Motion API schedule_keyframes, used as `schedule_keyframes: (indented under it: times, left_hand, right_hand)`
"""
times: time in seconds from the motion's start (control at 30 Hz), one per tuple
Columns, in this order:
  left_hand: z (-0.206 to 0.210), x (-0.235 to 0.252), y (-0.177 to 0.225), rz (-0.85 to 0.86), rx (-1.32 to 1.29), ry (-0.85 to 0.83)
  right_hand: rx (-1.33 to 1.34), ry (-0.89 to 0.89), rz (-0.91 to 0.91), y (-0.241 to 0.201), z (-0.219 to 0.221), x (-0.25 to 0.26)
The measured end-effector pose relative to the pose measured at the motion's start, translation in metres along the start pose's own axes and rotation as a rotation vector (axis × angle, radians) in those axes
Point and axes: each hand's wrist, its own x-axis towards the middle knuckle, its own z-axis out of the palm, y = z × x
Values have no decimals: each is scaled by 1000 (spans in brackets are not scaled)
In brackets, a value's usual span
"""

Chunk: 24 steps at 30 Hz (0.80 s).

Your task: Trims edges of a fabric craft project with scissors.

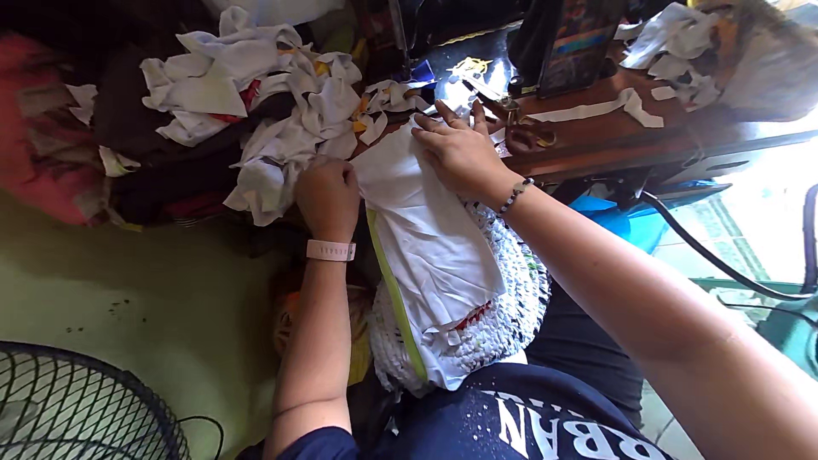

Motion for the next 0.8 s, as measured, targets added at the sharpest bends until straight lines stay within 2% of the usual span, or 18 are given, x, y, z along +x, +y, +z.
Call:
schedule_keyframes:
  times: [0.07,0.23,0.3,0.4,0.47,0.67,0.8]
  left_hand:
    - [4,3,-1,17,12,9]
    - [3,10,-10,114,-68,260]
    - [3,13,-9,98,-20,225]
    - [5,16,-3,19,148,18]
    - [7,14,2,10,210,-30]
    - [5,0,11,8,203,-30]
    - [5,-7,23,241,40,112]
  right_hand:
    - [3,-4,-1,0,0,0]
    - [10,-10,1,1,-1,-1]
    - [6,-5,4,1,-1,-1]
    - [15,-8,15,0,-1,-1]
    - [22,1,20,1,-1,-1]
    - [19,10,23,1,1,-1]
    - [27,13,17,3,1,-1]
